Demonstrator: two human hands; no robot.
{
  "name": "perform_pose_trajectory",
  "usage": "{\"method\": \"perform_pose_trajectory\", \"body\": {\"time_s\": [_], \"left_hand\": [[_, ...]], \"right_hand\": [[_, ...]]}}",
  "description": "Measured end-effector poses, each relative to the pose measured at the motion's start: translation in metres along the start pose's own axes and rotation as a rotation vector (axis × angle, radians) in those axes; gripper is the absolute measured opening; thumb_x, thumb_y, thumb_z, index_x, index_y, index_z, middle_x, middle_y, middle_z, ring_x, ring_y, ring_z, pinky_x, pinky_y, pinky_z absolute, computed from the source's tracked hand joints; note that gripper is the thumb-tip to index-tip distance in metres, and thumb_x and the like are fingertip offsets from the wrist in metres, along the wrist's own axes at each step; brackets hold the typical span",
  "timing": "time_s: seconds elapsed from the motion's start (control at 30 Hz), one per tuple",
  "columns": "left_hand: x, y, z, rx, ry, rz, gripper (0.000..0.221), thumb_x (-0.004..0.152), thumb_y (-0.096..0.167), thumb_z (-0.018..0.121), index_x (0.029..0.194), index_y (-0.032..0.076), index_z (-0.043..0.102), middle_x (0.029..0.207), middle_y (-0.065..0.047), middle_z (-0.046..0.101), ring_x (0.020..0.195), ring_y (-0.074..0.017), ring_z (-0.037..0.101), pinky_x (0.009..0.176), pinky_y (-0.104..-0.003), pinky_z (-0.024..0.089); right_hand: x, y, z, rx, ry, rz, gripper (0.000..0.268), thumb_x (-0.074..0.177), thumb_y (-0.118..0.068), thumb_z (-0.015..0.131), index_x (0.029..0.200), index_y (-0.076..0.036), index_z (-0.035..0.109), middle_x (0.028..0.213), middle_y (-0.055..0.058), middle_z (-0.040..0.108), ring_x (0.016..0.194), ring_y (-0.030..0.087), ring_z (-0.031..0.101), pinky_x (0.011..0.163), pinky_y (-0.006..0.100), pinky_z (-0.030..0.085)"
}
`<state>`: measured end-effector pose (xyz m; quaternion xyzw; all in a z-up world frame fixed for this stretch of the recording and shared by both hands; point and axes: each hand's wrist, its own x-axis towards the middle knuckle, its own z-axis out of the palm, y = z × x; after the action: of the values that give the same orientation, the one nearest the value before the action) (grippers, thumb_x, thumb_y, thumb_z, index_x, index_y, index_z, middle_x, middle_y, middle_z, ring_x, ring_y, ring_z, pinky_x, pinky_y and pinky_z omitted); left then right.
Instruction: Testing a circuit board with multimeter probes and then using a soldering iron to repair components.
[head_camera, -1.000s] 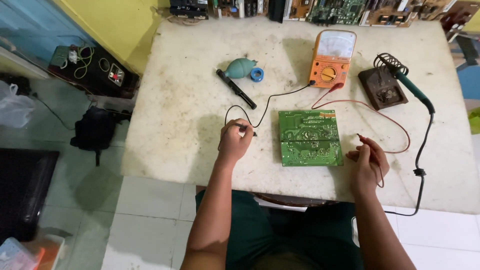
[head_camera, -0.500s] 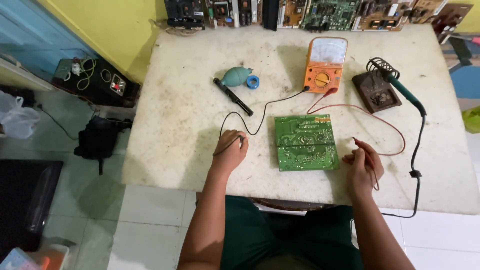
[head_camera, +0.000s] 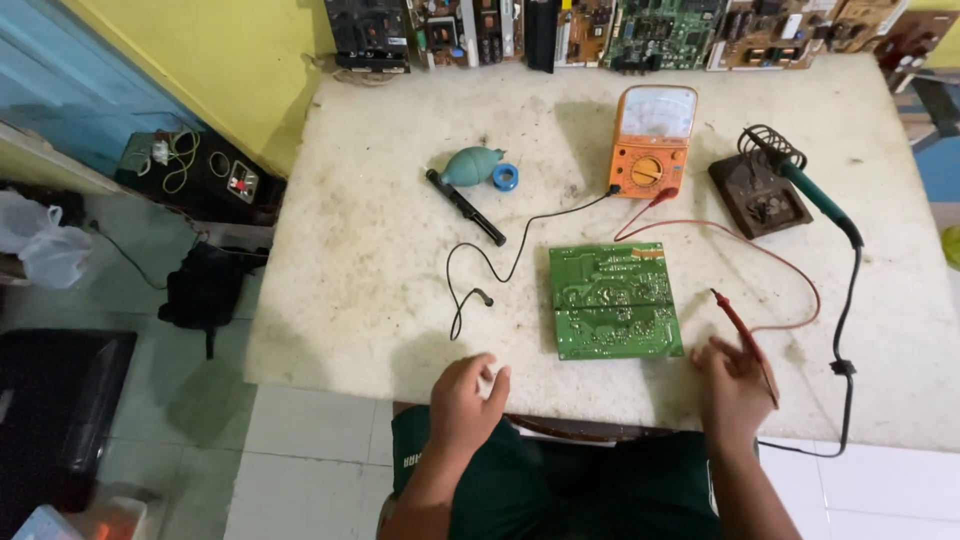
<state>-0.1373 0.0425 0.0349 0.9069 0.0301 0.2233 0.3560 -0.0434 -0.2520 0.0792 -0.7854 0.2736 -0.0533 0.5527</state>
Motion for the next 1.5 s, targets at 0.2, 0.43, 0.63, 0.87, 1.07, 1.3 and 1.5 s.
{"method": "perform_pose_trajectory", "body": {"time_s": [0.2,0.43,0.63,0.87,1.07,1.3,1.5], "left_hand": [[0.076,-0.03,-0.034,-0.206,0.162,-0.033,0.017,0.097,0.017,0.07,0.109,0.006,0.076,0.069,0.0,0.062,0.057,-0.0091,0.048,0.053,-0.027,0.043],[0.182,-0.024,-0.034,-0.379,0.182,0.139,0.019,0.101,0.02,0.068,0.113,0.005,0.07,0.074,0.0,0.058,0.066,-0.0099,0.049,0.059,-0.026,0.043],[0.221,-0.136,0.022,-0.429,0.145,-0.15,0.017,0.095,0.011,0.069,0.112,0.012,0.074,0.08,0.002,0.065,0.068,-0.0063,0.053,0.065,-0.024,0.046],[0.232,-0.117,0.022,-0.011,-0.148,0.055,0.028,0.096,0.012,0.065,0.123,0.011,0.072,0.104,-0.004,0.074,0.099,-0.0279,0.065,0.082,-0.042,0.055],[0.275,-0.088,0.048,0.118,-0.396,0.124,0.032,0.098,0.016,0.063,0.129,0.007,0.067,0.111,-0.009,0.072,0.103,-0.03,0.065,0.074,-0.046,0.054],[0.318,-0.135,0.117,0.666,-0.438,0.367,0.014,0.096,0.006,0.061,0.086,0.008,0.07,0.083,-0.007,0.065,0.065,-0.0299,0.064,0.037,-0.043,0.044],[0.311,-0.139,0.127,0.654,-0.54,0.263,0.006,0.092,-0.006,0.063,0.097,-0.004,0.067,0.144,-0.022,0.05,0.109,-0.0392,0.059,0.05,-0.045,0.059]], "right_hand": [[0.017,0.062,0.002,0.016,-0.056,-0.185,0.015,0.104,-0.009,0.067,0.11,0.002,0.073,0.079,0.014,0.073,0.065,0.02,0.069,0.065,0.031,0.059],[0.009,0.117,-0.012,-0.04,-0.027,-0.754,0.009,0.098,-0.003,0.07,0.094,0.001,0.076,0.087,0.012,0.075,0.073,0.017,0.067,0.068,0.026,0.054],[0.039,0.046,-0.064,0.009,0.206,-0.658,0.019,0.105,-0.001,0.069,0.087,-0.006,0.071,0.078,0.002,0.066,0.074,0.009,0.059,0.073,0.023,0.041],[0.176,0.0,-0.013,0.689,-0.298,-0.021,0.07,0.093,-0.01,0.068,0.155,0.0,0.038,0.133,0.024,0.065,0.11,0.039,0.072,0.106,0.047,0.059],[0.219,-0.027,0.025,0.709,-0.038,-0.01,0.042,0.104,-0.033,0.071,0.138,-0.019,0.051,0.102,0.005,0.064,0.072,0.018,0.062,0.066,0.033,0.057],[0.217,-0.05,0.014,0.551,0.134,-0.33,0.019,0.107,-0.028,0.068,0.111,-0.01,0.071,0.101,0.012,0.075,0.074,0.016,0.078,0.084,0.032,0.077],[0.211,-0.021,-0.02,0.552,0.145,-0.469,0.012,0.112,-0.016,0.066,0.107,-0.005,0.07,0.097,0.016,0.074,0.08,0.029,0.082,0.072,0.028,0.067]]}}
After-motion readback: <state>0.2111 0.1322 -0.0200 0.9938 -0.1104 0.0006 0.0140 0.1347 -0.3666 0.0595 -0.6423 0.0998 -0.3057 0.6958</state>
